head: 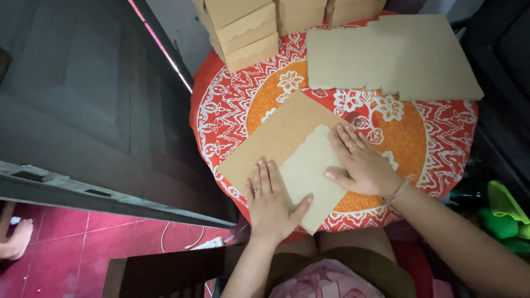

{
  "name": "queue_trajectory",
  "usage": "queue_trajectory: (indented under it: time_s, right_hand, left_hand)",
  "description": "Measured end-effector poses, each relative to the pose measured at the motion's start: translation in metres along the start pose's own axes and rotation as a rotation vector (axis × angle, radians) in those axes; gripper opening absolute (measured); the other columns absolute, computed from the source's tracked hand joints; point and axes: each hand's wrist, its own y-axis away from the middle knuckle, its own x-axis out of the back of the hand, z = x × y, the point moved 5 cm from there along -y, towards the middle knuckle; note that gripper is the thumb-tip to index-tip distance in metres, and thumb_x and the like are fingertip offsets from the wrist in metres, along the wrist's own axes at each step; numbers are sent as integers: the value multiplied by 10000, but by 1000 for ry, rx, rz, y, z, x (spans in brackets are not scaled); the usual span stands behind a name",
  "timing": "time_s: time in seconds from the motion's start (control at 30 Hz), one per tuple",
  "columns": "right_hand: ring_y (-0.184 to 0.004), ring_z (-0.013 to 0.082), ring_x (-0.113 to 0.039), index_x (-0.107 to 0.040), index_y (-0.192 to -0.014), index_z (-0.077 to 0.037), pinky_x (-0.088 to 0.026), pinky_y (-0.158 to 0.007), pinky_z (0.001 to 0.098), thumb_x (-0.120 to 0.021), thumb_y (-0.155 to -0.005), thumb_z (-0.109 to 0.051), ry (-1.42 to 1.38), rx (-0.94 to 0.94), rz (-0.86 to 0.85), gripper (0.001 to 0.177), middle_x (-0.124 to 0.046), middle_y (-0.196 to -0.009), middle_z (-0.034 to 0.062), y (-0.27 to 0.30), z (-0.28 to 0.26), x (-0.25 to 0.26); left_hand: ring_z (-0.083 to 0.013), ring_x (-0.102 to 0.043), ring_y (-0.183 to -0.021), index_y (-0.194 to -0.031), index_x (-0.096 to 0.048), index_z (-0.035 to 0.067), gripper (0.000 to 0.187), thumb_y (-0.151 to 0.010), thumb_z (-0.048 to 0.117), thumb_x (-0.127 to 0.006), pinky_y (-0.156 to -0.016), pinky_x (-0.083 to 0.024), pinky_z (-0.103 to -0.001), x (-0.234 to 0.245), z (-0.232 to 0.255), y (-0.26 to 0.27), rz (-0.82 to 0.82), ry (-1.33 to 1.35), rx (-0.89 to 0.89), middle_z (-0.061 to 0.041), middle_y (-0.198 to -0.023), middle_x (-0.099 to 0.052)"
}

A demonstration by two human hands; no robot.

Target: Folding flat cardboard sheets into small boxes on a table.

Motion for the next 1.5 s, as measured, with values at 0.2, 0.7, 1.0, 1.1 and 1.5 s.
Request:
queue_trajectory:
  time_s: [0.2, 0.7, 1.0, 1.1, 1.5]
  right_hand:
    - [-1499, 390, -330, -306, -1565, 15, -268, -1216, 494, -531, -948, -572, -214, 51, 232, 881, -350, -1618, 242, 17, -16, 24]
    - [-1374, 317, -468, -382, -1558, -182, -216, -1163, 499, -827, -616, -620, -509, -159, 202, 1130, -525, -1530, 62, 9, 7, 17]
    - [-864, 88, -652, -702, -1011, -75, -523, -768, 231, -628, -838, 91, -1402, -305, 471, 251, -730, -981, 15, 3, 51, 9]
    - [-972, 140, -654, -646, -904, -123, -540, -960, 305, -587, -833, 108, -1316, -133, 619, 249, -694, -980, 34, 1, 55, 30]
    - [-1115, 192, -540, -539, -869, -185, -405, -1065, 382, -682, -928, -578, -1486, 161, 609, 422, -532, -1004, 13, 75, 57, 90]
  left_hand:
    - [-345, -425, -1412, -1549, -340, -10, 1069, -850, 767, -566, -1143, -281, -532, -6, 2, 10, 456, -81, -112, -220, -1501, -464]
    - [-345, -416, -1407, -1589, -258, 77, 1388, -588, 869, -804, -994, -377, -625, -16, -5, 26, 356, -10, 50, -150, -1553, -405]
    - [-444, -324, -1457, -1588, 23, -48, 1428, -649, 331, -984, -1171, -409, -492, 6, -9, 34, 654, 639, -152, -354, -1560, -295]
    - [-161, -717, -942, -1613, -34, 11, 1366, -652, 275, -969, -842, -617, -285, -2, -9, 32, 552, 876, -162, -87, -1186, -614]
    - [-330, -478, -1394, -1422, -552, 92, 656, -776, 119, -662, -1161, -313, -553, -19, 50, 36, 370, 235, -556, -139, -1452, -517]
